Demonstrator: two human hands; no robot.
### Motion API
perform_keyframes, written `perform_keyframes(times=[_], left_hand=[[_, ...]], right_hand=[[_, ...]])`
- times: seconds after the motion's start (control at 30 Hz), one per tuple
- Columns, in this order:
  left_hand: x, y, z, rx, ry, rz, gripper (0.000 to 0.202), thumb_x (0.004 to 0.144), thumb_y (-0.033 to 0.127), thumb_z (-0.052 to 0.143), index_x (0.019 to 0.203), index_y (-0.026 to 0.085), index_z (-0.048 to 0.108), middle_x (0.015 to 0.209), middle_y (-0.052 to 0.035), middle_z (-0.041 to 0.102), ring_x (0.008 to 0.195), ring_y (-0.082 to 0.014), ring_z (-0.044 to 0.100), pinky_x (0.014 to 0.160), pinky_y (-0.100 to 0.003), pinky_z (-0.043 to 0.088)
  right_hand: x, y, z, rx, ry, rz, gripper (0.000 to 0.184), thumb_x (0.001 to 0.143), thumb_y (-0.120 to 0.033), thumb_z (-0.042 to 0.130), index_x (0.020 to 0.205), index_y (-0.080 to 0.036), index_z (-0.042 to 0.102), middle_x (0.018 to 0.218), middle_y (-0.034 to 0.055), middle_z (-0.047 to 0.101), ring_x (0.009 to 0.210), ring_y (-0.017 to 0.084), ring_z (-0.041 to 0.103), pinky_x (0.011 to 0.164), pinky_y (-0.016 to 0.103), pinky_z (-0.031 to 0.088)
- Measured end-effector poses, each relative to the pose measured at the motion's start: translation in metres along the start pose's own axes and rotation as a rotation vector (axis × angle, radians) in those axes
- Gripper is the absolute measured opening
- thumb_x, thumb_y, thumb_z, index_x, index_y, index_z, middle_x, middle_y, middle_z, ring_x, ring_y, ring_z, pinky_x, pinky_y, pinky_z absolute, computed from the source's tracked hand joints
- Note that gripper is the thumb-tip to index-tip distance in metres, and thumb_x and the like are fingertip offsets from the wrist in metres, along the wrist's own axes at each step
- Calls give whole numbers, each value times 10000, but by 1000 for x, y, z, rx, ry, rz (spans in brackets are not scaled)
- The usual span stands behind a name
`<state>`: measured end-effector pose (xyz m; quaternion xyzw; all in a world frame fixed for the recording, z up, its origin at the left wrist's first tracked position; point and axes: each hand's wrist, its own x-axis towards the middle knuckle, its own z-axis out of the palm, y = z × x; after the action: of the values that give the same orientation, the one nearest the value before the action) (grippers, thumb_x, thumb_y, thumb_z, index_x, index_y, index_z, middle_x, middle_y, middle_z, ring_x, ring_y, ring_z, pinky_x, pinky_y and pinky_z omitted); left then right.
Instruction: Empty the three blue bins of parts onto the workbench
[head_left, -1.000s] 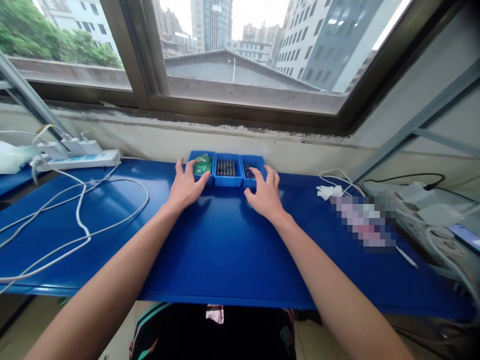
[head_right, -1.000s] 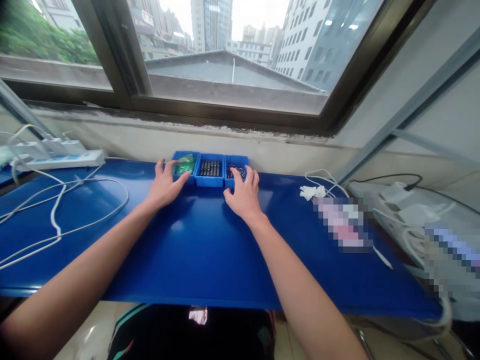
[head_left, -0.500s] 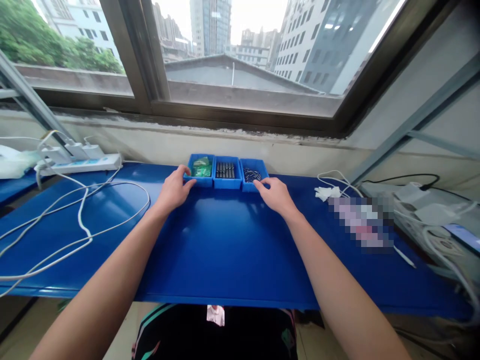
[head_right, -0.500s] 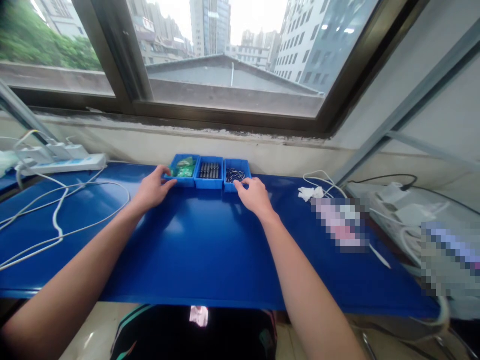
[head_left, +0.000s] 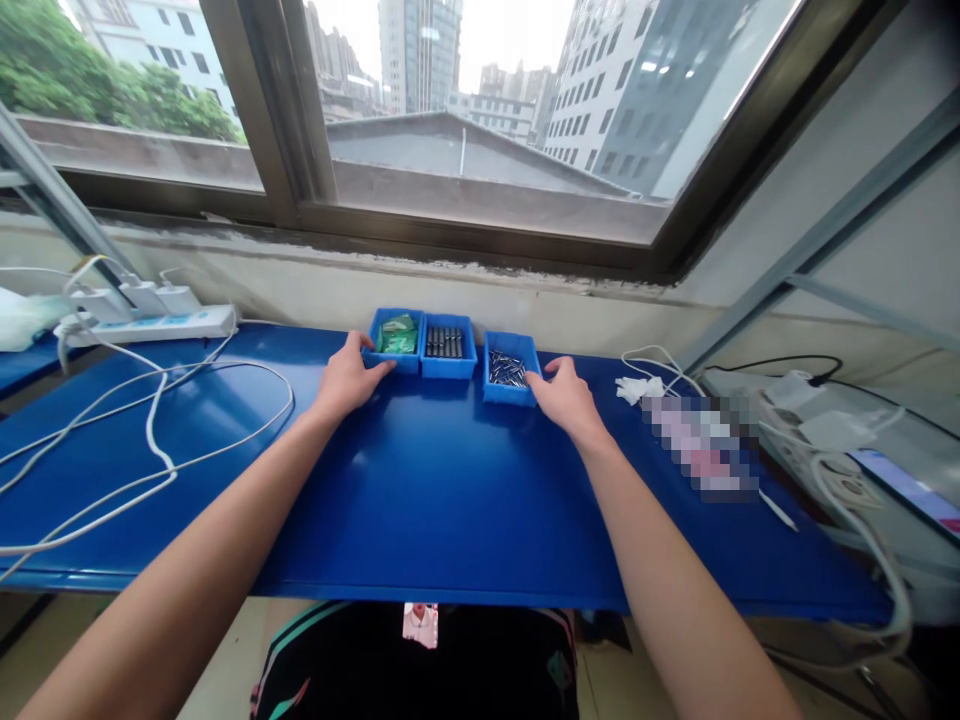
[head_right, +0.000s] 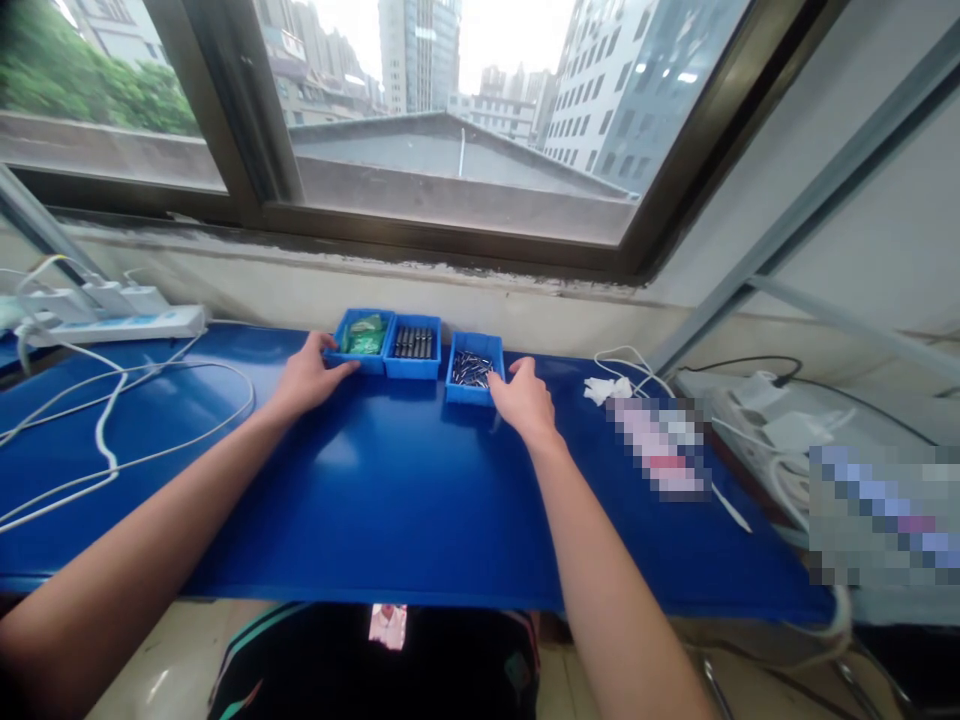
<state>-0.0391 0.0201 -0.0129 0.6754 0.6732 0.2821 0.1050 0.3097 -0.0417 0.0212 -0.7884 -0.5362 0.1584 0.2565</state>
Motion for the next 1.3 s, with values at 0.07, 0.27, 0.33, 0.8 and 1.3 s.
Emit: perform_keyframes(times=[0.07,0.27,0.33,0.8,1.3], left_hand=[[1,1,-2,34,-8,27,410,940,545,643,1198,227,617,1096,-121,751,1034,-346,727,905,-424,570],[-26,-7,-38,153,-13,90,288,899,510,674,1020,250,652,1095,-119,757,1077,-388,712,923,-453,559],[-46,-12,-55,192,21,166,269,902,490,652,1024,250,635,1165,-110,745,1075,-384,715,928,-461,567],[-99,11,-72,100,80,464,216,941,297,540,1126,247,638,1571,-102,564,1355,-368,625,1109,-546,563],[-113,27,-67,119,5,617,456,991,235,473,1423,275,612,1621,-117,483,1546,-346,406,1259,-616,418]], right_hand=[[6,4,6,23,-9,3,288,909,-486,606,1037,-234,661,992,127,744,951,338,693,865,458,531],[2,20,0,201,1,-19,140,848,-384,585,819,-248,569,787,18,667,756,232,653,680,336,538],[-7,27,-9,259,30,-12,140,851,-389,554,852,-250,555,780,7,648,717,222,650,627,323,541],[-61,0,-23,112,252,-231,316,866,-362,591,1146,-251,685,1235,112,679,972,312,670,955,500,508],[-88,-13,-14,62,193,-344,420,898,-467,622,1261,-275,710,1380,112,628,1091,341,707,990,537,552]])
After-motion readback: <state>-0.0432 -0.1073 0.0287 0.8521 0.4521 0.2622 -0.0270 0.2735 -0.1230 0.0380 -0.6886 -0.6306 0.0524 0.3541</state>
